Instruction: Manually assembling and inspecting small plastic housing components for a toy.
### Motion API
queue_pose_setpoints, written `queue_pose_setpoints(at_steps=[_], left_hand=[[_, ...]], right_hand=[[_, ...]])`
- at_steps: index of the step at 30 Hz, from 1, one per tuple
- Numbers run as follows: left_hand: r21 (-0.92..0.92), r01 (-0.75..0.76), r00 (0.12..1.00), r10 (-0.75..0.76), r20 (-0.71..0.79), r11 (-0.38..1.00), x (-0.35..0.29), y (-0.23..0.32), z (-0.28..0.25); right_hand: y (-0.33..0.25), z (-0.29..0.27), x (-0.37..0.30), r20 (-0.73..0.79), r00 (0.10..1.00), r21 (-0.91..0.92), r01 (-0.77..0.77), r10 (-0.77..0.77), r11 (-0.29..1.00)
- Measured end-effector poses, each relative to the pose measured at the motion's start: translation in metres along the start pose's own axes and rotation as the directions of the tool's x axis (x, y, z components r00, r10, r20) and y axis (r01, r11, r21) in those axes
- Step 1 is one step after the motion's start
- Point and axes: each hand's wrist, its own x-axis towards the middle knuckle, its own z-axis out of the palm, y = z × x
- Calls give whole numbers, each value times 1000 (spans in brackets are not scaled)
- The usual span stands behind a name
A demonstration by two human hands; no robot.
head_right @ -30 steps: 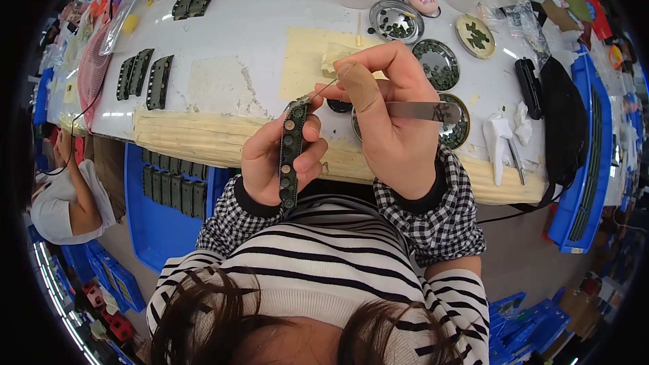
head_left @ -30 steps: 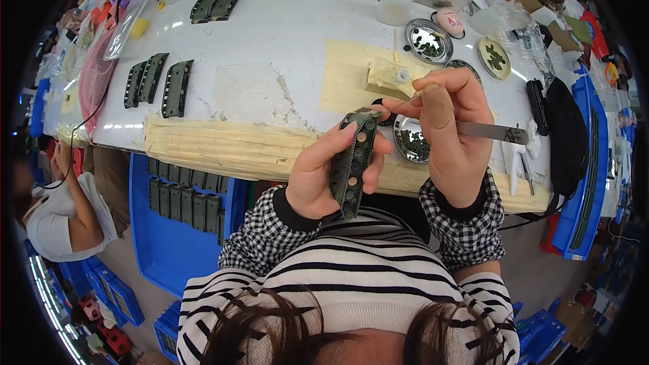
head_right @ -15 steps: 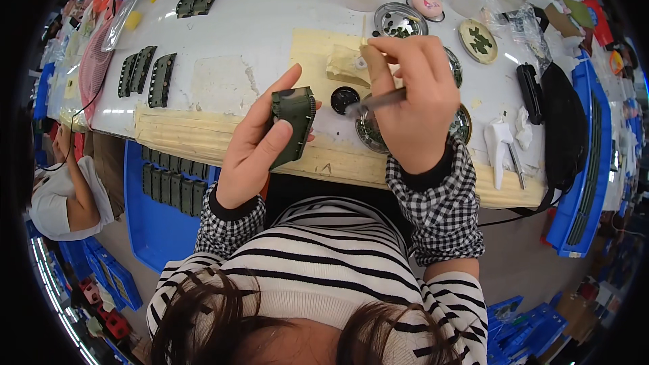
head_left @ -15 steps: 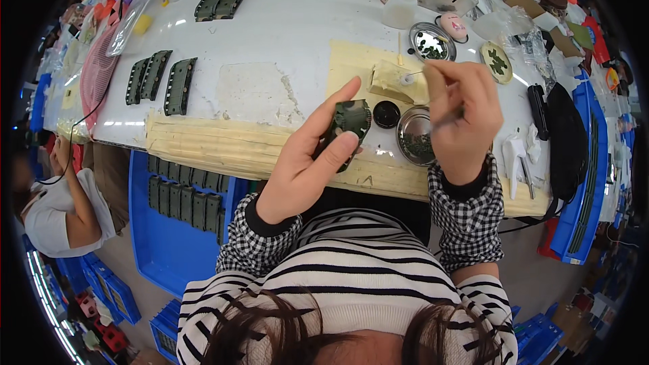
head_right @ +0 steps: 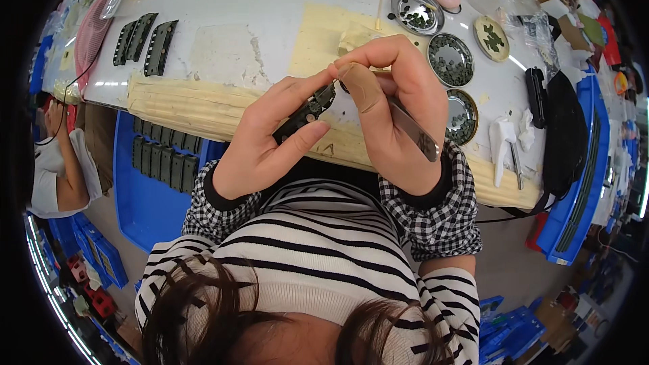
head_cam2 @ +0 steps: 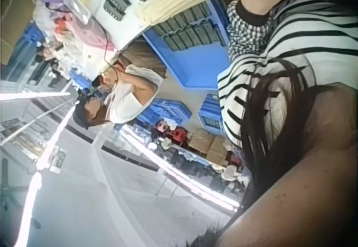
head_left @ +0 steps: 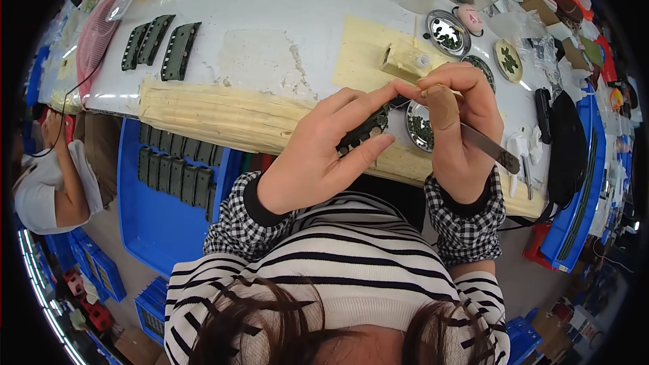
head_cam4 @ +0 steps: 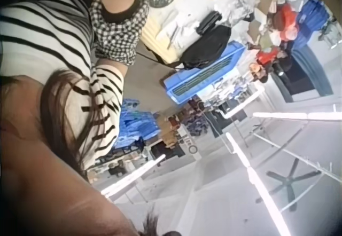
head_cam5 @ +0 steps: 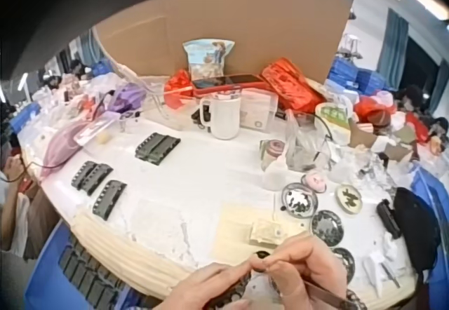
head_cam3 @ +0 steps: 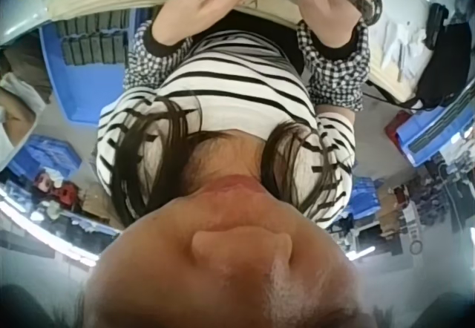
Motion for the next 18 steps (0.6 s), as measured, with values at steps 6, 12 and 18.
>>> queue_pose_setpoints(at_steps=[6,12,18], left_hand=[[18,-1,1000,1,2,1000,-2,2,0],[10,1,1000,-1,19,1000,-3,2,-1],[-528,65,998,-57,30,847,-6,-13,4]], right_hand=[[-1,-2,0,23,1000,-62,7,-5,998],[-1,-1,0,-95,995,19,-8,10,1000],[15,-23,20,-189,945,-632,90,-267,770]])
